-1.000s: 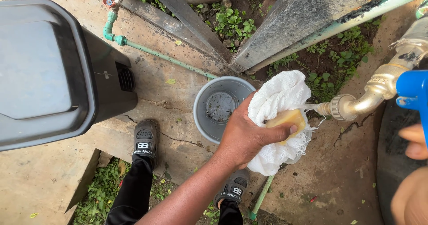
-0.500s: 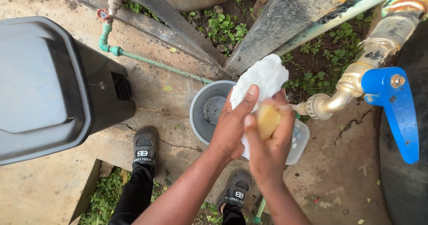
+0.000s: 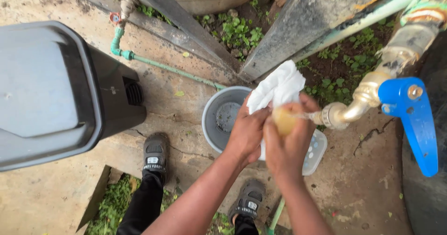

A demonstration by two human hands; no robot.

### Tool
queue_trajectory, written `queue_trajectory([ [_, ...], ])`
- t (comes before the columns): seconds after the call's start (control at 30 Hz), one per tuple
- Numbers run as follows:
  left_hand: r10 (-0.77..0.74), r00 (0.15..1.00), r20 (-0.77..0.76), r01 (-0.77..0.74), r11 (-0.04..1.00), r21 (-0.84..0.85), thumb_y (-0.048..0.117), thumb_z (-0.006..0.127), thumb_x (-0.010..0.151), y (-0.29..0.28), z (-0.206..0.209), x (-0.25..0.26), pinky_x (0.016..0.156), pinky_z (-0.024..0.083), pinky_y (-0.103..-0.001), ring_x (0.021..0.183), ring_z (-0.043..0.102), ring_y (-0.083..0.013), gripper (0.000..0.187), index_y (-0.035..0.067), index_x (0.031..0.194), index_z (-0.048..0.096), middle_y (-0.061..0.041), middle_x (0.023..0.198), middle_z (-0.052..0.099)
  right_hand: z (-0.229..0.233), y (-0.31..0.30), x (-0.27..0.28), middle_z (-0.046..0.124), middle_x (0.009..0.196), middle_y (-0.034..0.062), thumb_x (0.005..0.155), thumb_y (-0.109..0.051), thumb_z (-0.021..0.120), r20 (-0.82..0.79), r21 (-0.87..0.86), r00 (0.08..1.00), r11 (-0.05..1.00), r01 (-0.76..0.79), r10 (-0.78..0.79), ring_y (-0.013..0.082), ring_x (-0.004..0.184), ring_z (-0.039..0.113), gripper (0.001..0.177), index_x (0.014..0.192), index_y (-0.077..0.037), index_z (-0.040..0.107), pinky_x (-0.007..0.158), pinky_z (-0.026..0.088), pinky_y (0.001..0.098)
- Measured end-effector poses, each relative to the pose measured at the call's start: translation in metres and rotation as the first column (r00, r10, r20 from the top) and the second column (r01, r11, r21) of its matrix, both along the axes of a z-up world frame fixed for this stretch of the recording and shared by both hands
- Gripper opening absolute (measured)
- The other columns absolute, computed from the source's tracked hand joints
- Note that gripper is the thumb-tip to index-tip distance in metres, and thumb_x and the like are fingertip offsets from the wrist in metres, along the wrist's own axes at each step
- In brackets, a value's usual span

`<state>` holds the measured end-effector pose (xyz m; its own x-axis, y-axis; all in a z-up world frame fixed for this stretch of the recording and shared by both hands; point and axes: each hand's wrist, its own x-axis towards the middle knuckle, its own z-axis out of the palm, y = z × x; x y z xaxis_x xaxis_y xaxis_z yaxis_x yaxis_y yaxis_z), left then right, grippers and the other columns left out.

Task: Hand washing a white cloth in a bucket using soap and water at an outdoor tap.

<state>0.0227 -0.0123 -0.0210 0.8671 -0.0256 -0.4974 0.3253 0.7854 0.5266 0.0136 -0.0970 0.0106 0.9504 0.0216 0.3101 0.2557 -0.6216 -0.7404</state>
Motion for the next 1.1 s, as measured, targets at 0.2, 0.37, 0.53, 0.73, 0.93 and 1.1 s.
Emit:
queue_trajectory([
  [0.2,-0.003,0.999,0.043,-0.011,0.951,0.309,0.007,0.054,0.099,-0.021,0.001,0.002,0.098,0.053,-0.030,0.111,0.066,-0.0167,0.037,0.000,0.136,0.058,-0.011,0.125,0.070,0.003,-0.011,0.030,0.050,0.127,0.0175,0.094,-0.005,0.065,-0.172,0.112,0.969,0.974,0.198,-0.177,0.0307,0.113,0.054,0.031,0.122,-0.002,0.052,0.101,0.048,0.0443],
  [0.37,0.074,0.986,-0.152,-0.059,0.993,0.101,0.019,0.059,0.104,-0.010,0.015,0.025,0.082,0.055,-0.034,0.094,0.067,-0.0184,0.030,-0.003,0.122,0.066,-0.010,0.108,0.073,0.020,-0.001,0.017,0.049,0.136,0.0215,0.080,0.004,0.060,-0.079,0.114,0.997,0.993,-0.011,0.020,0.0353,0.127,0.052,0.039,0.117,0.000,0.050,0.107,0.042,0.0471],
  [0.53,-0.007,0.998,0.055,-0.019,0.886,0.463,0.019,0.060,0.102,-0.035,0.003,0.008,0.083,0.055,-0.026,0.095,0.067,-0.0090,0.025,0.002,0.116,0.072,-0.005,0.107,0.076,-0.007,-0.034,0.065,0.052,0.139,0.0210,0.100,-0.007,0.063,-0.183,0.123,0.973,0.978,0.168,-0.144,0.0335,0.119,0.060,0.015,0.112,-0.001,0.057,0.104,0.053,0.0431],
  [0.73,0.008,0.994,-0.113,0.027,0.953,0.301,0.015,0.058,0.100,-0.023,-0.005,0.039,0.073,0.056,-0.031,0.083,0.070,-0.0171,0.024,-0.002,0.111,0.072,-0.010,0.097,0.077,0.010,-0.017,-0.001,0.058,0.136,0.0225,0.096,-0.006,0.055,-0.060,0.068,0.998,0.997,0.019,-0.015,0.0345,0.129,0.060,0.013,0.110,-0.004,0.054,0.108,0.050,0.0433],
  [0.93,-0.069,0.998,0.009,0.055,0.865,0.499,0.011,0.059,0.100,-0.048,-0.012,0.016,0.081,0.057,-0.027,0.091,0.070,-0.0138,0.023,-0.001,0.115,0.072,-0.009,0.105,0.077,-0.010,-0.044,0.058,0.064,0.134,0.0182,0.099,-0.012,0.063,-0.296,0.396,0.951,0.895,0.205,-0.086,0.0324,0.116,0.065,0.021,0.117,-0.003,0.059,0.104,0.053,0.0426],
  [1.1,-0.054,0.998,-0.039,0.062,0.958,0.279,0.009,0.055,0.099,-0.035,-0.019,0.033,0.076,0.058,-0.032,0.087,0.071,-0.0183,0.026,-0.002,0.116,0.070,-0.012,0.103,0.076,0.006,-0.022,0.023,0.063,0.126,0.0193,0.091,-0.005,0.066,-0.009,-0.038,0.996,0.995,0.087,-0.087,0.0367,0.122,0.062,0.020,0.111,-0.004,0.062,0.106,0.049,0.0471],
])
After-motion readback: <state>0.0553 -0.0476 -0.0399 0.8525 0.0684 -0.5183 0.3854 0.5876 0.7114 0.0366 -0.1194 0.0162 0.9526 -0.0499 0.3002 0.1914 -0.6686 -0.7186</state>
